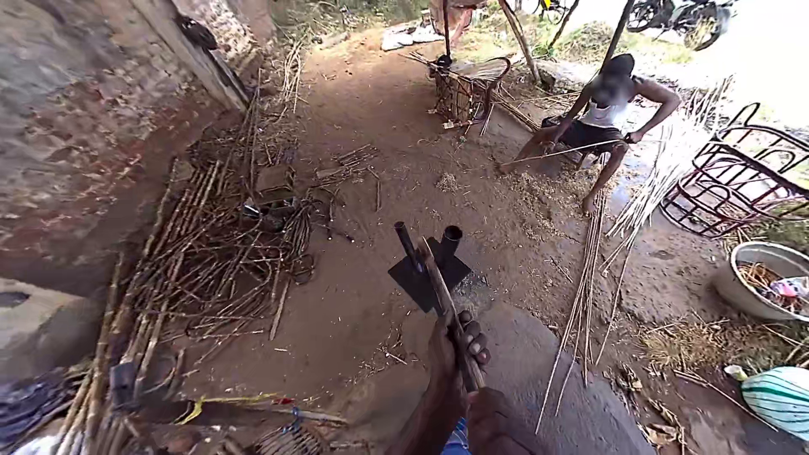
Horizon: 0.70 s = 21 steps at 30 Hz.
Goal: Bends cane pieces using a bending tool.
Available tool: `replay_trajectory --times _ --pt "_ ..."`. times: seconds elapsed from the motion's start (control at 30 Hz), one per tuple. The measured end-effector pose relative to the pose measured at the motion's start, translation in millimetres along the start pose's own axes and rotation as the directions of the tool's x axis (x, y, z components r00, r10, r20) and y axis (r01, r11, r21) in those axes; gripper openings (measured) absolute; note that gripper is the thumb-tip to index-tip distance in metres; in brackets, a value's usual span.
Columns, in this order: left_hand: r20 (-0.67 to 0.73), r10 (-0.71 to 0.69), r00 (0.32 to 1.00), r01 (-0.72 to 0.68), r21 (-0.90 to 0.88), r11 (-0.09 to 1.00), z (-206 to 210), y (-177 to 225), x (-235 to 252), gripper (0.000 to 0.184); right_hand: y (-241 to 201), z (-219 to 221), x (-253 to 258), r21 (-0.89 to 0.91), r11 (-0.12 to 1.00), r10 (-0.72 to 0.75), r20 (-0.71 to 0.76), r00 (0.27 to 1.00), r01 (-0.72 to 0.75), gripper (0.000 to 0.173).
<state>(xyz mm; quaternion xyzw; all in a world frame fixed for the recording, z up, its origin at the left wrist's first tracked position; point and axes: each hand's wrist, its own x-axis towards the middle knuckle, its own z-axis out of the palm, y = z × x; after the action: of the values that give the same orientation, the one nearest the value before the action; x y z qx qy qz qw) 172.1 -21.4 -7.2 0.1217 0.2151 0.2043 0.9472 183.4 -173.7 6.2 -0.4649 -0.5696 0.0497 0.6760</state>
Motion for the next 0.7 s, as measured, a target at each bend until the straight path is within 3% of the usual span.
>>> replay_trajectory --times 0.07,0.13,0.33,0.43,0.53,0.6,0.7 --pt "-0.210 0.082 0.974 -0.007 0.335 0.942 17 -1 -10 0.044 -1 8 7 0.039 0.999 -0.017 -0.123 0.992 0.022 0.036" --pt "-0.298 0.151 0.943 0.010 0.477 0.879 32 -6 -17 0.031 -6 5 16 0.056 0.998 0.018 -0.207 0.978 -0.007 0.038" --pt "-0.340 0.250 0.906 -0.023 0.553 0.833 50 -21 -12 0.020 -12 -28 38 0.177 0.983 0.098 -0.260 0.961 -0.052 0.037" --pt "-0.404 0.305 0.862 0.027 0.638 0.769 68 -32 2 0.021 15 -73 53 0.326 0.945 0.064 -0.220 0.974 0.012 0.034" --pt "-0.470 0.376 0.799 0.014 0.639 0.769 78 -54 50 0.019 57 -121 55 0.453 0.891 0.111 -0.277 0.954 0.028 0.029" --pt "-0.474 0.381 0.794 0.026 0.652 0.758 62 -50 50 0.022 55 -107 41 0.423 0.906 0.129 -0.280 0.951 0.002 0.028" --pt "-0.358 0.225 0.906 0.137 0.751 0.646 42 -15 -6 0.029 7 -28 16 0.188 0.980 0.120 -0.309 0.943 -0.063 0.034"
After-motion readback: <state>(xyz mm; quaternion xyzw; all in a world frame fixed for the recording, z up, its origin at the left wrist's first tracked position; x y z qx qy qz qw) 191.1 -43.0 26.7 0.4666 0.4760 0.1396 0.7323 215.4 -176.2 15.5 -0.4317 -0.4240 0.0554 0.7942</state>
